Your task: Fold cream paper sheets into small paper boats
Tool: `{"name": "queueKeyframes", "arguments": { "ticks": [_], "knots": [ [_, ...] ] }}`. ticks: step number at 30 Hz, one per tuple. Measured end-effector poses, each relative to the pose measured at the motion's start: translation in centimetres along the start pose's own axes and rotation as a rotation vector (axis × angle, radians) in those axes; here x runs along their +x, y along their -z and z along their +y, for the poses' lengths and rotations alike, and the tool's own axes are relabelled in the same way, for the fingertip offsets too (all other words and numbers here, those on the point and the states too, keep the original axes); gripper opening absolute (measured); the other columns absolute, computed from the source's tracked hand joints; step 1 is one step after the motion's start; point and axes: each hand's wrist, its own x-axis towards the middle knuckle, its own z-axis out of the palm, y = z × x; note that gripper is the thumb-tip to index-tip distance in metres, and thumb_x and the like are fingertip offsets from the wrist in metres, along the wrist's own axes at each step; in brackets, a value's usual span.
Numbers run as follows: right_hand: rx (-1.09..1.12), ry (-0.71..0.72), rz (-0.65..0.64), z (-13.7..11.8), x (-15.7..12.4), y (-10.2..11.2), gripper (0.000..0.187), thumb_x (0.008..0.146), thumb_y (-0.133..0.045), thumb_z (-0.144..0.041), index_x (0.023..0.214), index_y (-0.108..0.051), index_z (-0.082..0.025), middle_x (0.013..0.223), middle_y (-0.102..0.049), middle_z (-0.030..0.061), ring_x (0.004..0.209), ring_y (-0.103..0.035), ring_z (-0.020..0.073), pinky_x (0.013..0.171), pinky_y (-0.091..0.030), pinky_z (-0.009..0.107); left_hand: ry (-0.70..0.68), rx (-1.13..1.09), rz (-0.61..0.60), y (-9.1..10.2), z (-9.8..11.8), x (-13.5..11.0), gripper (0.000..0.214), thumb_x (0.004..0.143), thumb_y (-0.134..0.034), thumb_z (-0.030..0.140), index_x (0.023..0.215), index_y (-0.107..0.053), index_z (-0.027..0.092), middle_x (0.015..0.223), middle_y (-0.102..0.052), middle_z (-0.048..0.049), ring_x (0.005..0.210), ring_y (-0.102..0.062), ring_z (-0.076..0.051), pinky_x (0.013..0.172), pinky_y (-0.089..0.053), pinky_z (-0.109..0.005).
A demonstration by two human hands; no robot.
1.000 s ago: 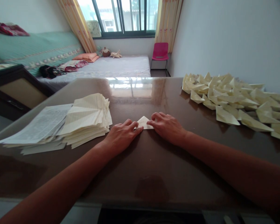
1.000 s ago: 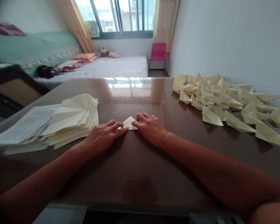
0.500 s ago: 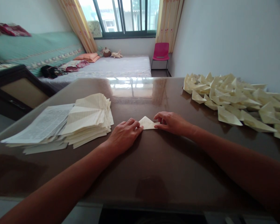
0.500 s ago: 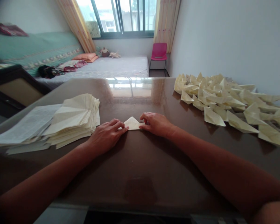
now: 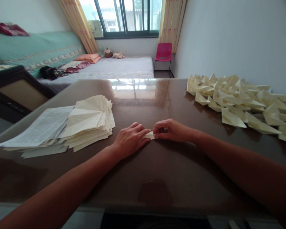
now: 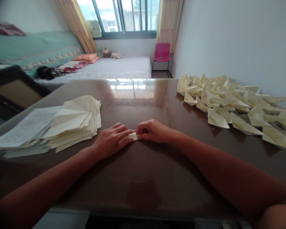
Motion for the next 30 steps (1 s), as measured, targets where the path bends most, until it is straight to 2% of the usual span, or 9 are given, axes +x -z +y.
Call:
{"name": "queueKeyframes", "arguments": {
  "ticks": [3,6,12,19,24,30],
  "knots": [
    [0.022,-0.098,0.077,0.7,0.3,0.7,0.03,0.09,-0.05,-0.04,0.092,-0.066,-0.015,0.072,-0.065,0.0001,0.064,-0.055,0.0113,0.06,-0.04,0.022,-0.024,-0.061,-0.036,0.4,-0.1,0.0,0.03,0.098,-0.039,0.04,0.1,-0.065,0.025,0.091,-0.064,-0.0019,0.088,-0.056,-0.015,0.071,-0.044,-0.024],
    [-0.051,-0.154,0.19,1.2,0.5,0.9,0.026,0.09,-0.049,-0.034,0.093,-0.066,-0.015,0.07,-0.064,0.0,0.062,-0.056,0.0112,0.061,-0.04,0.022,-0.113,-0.048,-0.04,0.7,-0.1,-0.2,0.03,0.099,-0.038,0.036,0.095,-0.066,0.025,0.089,-0.064,-0.0011,0.087,-0.055,-0.014,0.067,-0.041,-0.023],
    [-0.281,-0.115,0.118,0.9,0.3,-0.2,0.013,0.082,-0.063,-0.028,0.09,-0.067,-0.019,0.084,-0.065,0.0012,0.068,-0.056,0.011,0.062,-0.039,0.021,-0.199,0.035,-0.037,0.7,0.1,-0.5,0.029,0.099,-0.036,0.031,0.094,-0.064,0.024,0.087,-0.062,-0.0012,0.088,-0.055,-0.014,0.057,-0.036,-0.023],
    [-0.395,-0.152,0.081,0.1,0.6,-0.6,0.007,0.08,-0.062,-0.026,0.085,-0.064,-0.021,0.083,-0.066,-0.0007,0.068,-0.055,0.0107,0.059,-0.036,0.021,-0.25,0.042,-0.014,0.8,0.1,-0.4,0.026,0.098,-0.038,0.027,0.093,-0.063,0.021,0.086,-0.06,-0.0033,0.085,-0.054,-0.014,0.056,-0.038,-0.022],
    [-0.359,-0.229,0.067,0.2,1.2,-0.8,0.007,0.078,-0.061,-0.027,0.081,-0.065,-0.022,0.076,-0.067,-0.002,0.063,-0.056,0.0108,0.054,-0.034,0.021,-0.249,0.063,-0.036,0.8,0.2,-0.3,0.027,0.099,-0.037,0.028,0.093,-0.062,0.022,0.086,-0.06,-0.0032,0.084,-0.055,-0.015,0.055,-0.037,-0.024],
    [-0.337,-0.204,0.151,0.9,1.0,-1.4,0.005,0.074,-0.062,-0.026,0.076,-0.064,-0.022,0.07,-0.066,-0.0031,0.061,-0.055,0.0107,0.055,-0.033,0.021,-0.111,0.032,-0.078,0.6,0.6,-0.3,0.03,0.099,-0.033,0.034,0.11,-0.06,0.025,0.09,-0.061,-0.0028,0.088,-0.055,-0.016,0.062,-0.042,-0.025]
  ]
}}
